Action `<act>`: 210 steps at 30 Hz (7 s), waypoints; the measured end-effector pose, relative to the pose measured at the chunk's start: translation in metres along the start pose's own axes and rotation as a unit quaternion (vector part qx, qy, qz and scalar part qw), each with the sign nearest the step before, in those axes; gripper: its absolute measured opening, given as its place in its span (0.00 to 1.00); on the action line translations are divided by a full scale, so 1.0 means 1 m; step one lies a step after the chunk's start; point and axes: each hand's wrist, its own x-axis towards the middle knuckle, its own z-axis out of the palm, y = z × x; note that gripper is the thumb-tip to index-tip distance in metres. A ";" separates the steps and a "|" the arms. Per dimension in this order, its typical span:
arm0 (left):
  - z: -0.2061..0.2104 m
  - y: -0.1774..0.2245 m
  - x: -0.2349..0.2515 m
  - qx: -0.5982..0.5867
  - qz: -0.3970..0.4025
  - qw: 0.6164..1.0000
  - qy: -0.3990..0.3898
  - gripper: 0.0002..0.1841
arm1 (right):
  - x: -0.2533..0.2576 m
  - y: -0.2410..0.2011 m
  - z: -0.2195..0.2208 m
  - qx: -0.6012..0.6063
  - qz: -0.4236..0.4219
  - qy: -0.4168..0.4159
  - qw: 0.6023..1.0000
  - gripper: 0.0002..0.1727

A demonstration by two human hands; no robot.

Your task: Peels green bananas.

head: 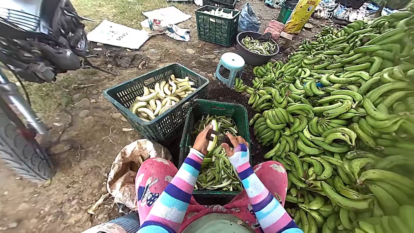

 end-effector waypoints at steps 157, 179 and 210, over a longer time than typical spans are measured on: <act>-0.007 -0.012 0.003 0.092 -0.047 0.992 0.067 0.25 | 0.012 0.030 -0.005 0.102 -0.022 -0.262 0.959 0.31; 0.000 -0.030 -0.012 0.165 0.122 0.978 -0.024 0.23 | 0.034 0.042 -0.010 0.003 -0.101 0.002 0.995 0.27; 0.005 -0.009 0.027 -0.007 0.360 0.892 0.272 0.29 | -0.012 -0.018 0.003 0.048 0.093 -0.117 0.988 0.32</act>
